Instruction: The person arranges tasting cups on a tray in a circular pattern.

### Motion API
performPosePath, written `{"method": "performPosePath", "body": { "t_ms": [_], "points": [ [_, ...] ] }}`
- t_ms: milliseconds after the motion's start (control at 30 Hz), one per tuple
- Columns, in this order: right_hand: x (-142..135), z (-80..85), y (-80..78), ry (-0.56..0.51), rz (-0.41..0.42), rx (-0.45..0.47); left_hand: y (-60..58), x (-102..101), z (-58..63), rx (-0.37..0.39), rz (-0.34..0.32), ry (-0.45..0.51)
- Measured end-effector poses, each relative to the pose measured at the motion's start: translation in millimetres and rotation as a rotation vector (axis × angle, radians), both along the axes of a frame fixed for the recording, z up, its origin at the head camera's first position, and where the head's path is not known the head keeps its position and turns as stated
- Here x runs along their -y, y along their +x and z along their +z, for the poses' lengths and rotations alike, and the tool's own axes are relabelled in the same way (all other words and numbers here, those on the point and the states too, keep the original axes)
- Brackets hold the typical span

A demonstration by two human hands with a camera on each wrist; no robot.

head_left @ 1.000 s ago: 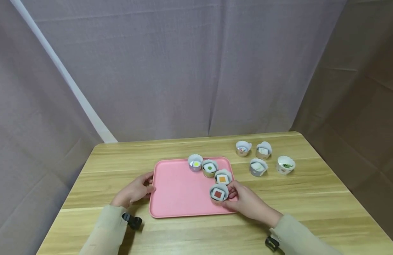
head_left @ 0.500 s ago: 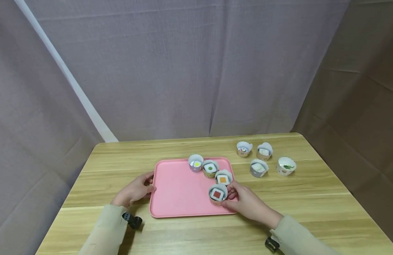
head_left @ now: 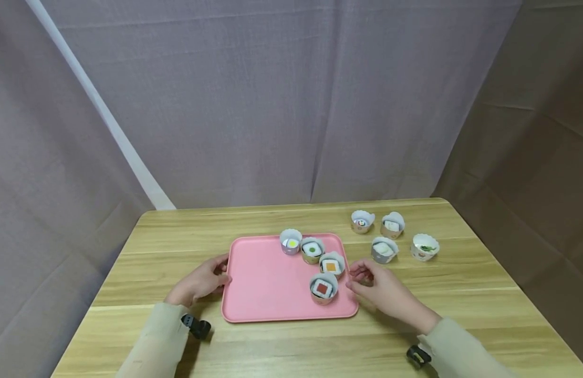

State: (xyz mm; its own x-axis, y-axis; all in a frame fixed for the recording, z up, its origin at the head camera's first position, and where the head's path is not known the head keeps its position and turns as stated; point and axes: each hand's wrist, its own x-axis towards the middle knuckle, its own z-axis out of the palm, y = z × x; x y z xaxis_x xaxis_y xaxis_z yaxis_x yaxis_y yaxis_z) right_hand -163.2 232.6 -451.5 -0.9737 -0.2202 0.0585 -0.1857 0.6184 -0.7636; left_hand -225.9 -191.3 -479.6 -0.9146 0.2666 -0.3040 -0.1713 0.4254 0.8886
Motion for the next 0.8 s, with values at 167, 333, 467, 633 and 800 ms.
{"method": "performPosePath", "body": {
  "t_ms": [167, 333, 467, 633, 800],
  "points": [
    [-19, 0.8, -6.4, 0.035, -0.076, -0.125, -0.6, -1, 1.0, -0.003, -0.002, -0.006],
    [-35, -2.1, -13.7, 0.040, -0.139, -0.189, 1.3, 0, 0.9, 0.007, 0.004, 0.008],
    [-41, -1.5, -18.5, 0.054, -0.209, -0.240, 1.5, 0, 1.0, 0.006, 0.002, -0.001],
    [-48, -0.2, -25.4, 0.052, -0.288, -0.191, 1.2, 0, 0.8, 0.000, 0.000, 0.001],
    [-53, -3.7, -32.4, 0.070, -0.307, -0.053, 2.0, 0, 1.1, -0.003, 0.000, 0.012]
  ]
}}
